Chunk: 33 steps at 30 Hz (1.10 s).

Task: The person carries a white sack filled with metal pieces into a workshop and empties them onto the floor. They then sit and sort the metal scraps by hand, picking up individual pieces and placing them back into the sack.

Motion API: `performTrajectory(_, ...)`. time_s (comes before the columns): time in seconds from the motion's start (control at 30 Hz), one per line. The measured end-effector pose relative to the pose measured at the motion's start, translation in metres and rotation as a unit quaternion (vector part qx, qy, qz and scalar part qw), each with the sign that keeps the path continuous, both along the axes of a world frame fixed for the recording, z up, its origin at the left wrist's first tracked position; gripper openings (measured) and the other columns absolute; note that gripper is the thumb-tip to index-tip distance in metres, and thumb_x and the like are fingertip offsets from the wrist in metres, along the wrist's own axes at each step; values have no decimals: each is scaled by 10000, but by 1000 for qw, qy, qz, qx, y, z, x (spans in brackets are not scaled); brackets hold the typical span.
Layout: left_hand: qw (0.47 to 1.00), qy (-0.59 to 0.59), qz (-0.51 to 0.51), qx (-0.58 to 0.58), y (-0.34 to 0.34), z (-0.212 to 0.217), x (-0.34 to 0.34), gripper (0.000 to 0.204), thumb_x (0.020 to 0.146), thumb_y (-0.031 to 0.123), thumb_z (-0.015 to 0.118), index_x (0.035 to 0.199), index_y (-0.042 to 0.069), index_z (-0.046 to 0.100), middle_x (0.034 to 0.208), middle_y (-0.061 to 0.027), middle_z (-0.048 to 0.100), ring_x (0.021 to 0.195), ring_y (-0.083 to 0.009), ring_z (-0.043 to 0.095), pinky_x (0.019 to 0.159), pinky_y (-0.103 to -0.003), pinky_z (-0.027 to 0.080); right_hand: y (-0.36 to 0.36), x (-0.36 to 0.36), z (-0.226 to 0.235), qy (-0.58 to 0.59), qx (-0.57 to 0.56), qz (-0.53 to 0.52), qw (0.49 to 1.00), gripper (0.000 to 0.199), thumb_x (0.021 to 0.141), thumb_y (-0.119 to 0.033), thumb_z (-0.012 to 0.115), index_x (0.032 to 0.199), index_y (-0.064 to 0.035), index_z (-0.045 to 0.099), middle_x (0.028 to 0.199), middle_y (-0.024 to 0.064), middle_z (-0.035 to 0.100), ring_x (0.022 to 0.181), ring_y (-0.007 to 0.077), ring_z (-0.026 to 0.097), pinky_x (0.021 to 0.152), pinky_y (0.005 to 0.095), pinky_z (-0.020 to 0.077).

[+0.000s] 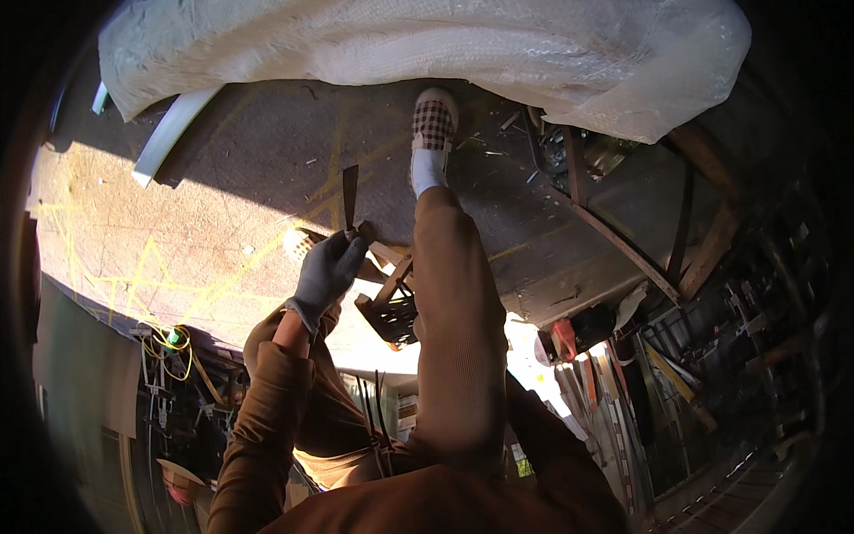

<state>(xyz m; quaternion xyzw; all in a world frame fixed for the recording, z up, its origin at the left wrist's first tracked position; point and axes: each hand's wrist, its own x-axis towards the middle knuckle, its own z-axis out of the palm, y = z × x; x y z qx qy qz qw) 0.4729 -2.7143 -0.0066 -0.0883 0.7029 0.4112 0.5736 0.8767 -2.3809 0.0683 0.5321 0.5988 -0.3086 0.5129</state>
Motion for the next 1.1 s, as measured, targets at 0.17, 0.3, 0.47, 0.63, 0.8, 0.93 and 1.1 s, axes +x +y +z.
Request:
performTrajectory(0.17,972,65,-226,-2,19,2,-55,288,971,303,557,951,60,710,882,-227,714,871,-446,696,752,-496,556,3,6,-10,-4,36,-13,999,430,958,-296,674,1295,-30,643,1195,178,710,1018,334,702,873,429,558)
performTrajectory(0.3,954,77,-283,60,14,9,-83,268,963,303,583,944,67,709,804,-215,705,789,-426,709,698,-496,561,-7,12,-31,2,48,-18,999,435,962,-298,674,1299,-25,639,1198,181,708,1033,330,699,885,422,557)
performTrajectory(0.47,942,158,-289,62,-3,22,-106,242,947,288,652,915,55,711,798,-212,688,804,-422,693,661,-457,545,-27,-8,-123,90,53,-1,995,442,965,-300,674,1303,-17,634,1202,185,704,1052,326,696,899,413,555)
performTrajectory(0.63,970,106,-194,107,-22,76,-116,293,994,255,649,1077,-17,717,761,-102,678,666,-182,634,662,-337,518,-22,-108,-238,290,90,36,952,449,969,-301,674,1308,-10,629,1205,189,701,1071,321,693,913,404,554)
performTrajectory(0.8,951,141,-28,275,-12,143,-93,451,1046,338,583,1249,-57,660,960,-83,721,840,-151,652,814,-316,521,22,-248,-185,480,182,22,858,456,973,-303,674,1312,-3,625,1209,193,697,1090,316,689,927,394,553)
performTrajectory(0.93,885,332,-13,326,49,184,-86,519,1120,370,406,1328,-51,625,949,-122,742,952,-216,692,983,-377,508,0,-319,-43,689,-16,-111,716,457,977,-203,679,1371,9,588,1371,197,604,1238,300,623,1029,366,522)
performTrajectory(1.1,830,409,-83,370,136,229,-79,466,1109,309,483,1417,-29,575,1357,-126,634,1313,-183,528,1125,-335,394,-37,-342,100,828,-121,8,547,419,1007,-208,654,1355,11,579,1318,185,609,1245,267,607,998,345,531)
